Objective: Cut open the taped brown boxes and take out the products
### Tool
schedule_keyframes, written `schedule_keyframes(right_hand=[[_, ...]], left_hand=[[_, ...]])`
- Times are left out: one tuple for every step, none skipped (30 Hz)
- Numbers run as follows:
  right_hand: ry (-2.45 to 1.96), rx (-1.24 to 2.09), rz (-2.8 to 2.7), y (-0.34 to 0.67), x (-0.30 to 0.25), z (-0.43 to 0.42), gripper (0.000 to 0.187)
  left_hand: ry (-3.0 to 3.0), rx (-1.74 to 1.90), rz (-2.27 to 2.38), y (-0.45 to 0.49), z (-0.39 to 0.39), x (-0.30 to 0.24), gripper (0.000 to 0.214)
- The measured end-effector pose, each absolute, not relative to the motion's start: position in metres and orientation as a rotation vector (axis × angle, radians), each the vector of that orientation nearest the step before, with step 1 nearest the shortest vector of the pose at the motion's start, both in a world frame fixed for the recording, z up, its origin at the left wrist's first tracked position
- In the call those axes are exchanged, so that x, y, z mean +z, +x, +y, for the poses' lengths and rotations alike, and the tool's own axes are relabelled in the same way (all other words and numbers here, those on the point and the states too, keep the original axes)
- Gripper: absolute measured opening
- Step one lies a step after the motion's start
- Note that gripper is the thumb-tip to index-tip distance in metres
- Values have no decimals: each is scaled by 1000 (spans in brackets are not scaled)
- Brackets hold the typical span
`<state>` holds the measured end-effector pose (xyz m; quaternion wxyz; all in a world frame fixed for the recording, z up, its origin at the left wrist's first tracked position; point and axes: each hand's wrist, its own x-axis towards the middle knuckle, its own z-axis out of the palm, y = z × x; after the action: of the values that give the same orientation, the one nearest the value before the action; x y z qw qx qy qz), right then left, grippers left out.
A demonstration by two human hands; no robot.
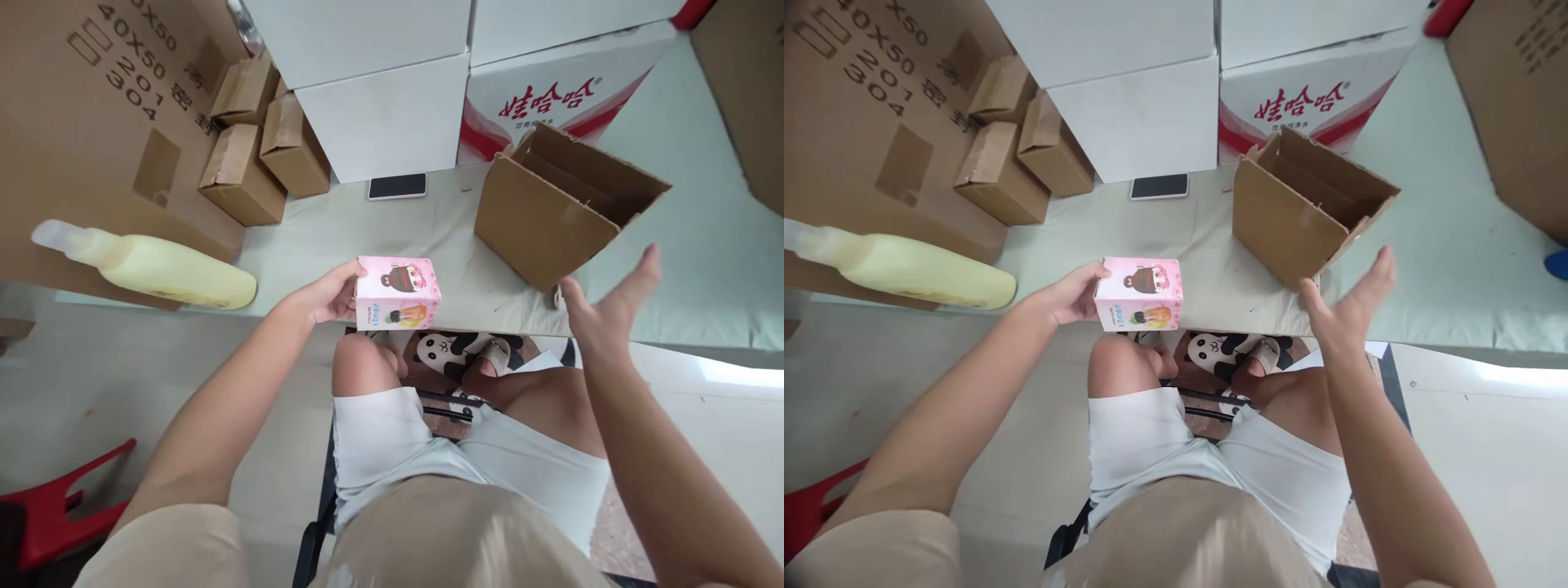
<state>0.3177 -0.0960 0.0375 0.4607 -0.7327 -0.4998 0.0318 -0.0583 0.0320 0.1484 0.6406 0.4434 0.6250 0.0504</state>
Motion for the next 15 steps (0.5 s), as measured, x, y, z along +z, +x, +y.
schedule_keyframes(right_hand=[[-1770,22,-1257,303,42,-110,92],[-1720,-1,-1309,287,47,-123,83],[-1668,47,-1392,270,51,-134,78],[-1630,150,-1498,252,54,-142,78],[-1593,276,-1611,235,57,-147,81],[-1570,420,-1716,220,58,-148,87],[-1555,561,-1807,208,60,-146,93],[-1548,688,-1873,199,61,-142,98],[-1557,796,-1903,192,61,-138,102],[-1576,875,-1902,189,60,-133,104],[-1597,922,-1874,187,58,-129,106],[-1614,944,-1822,188,55,-127,108],[-1617,959,-1747,189,51,-126,109],[-1596,979,-1662,191,46,-127,109],[-1554,1005,-1583,192,41,-128,106]], left_hand=[[1005,92,1407,-60,31,143,56],[1005,66,1393,-61,31,139,54],[1014,32,1381,-59,30,136,51],[1039,-5,1363,-56,29,134,47],[1081,-45,1337,-51,27,134,44],[1134,-87,1306,-44,25,134,40],[1192,-133,1265,-36,23,135,37],[1252,-184,1218,-28,21,137,35],[1314,-238,1178,-20,20,139,34],[1377,-287,1155,-13,19,142,35],[1437,-317,1150,-9,19,145,39],[1481,-318,1148,-8,20,147,45],[1498,-282,1141,-9,21,148,53],[1483,-209,1117,-13,21,146,61],[1440,-110,1072,-19,21,143,68]])
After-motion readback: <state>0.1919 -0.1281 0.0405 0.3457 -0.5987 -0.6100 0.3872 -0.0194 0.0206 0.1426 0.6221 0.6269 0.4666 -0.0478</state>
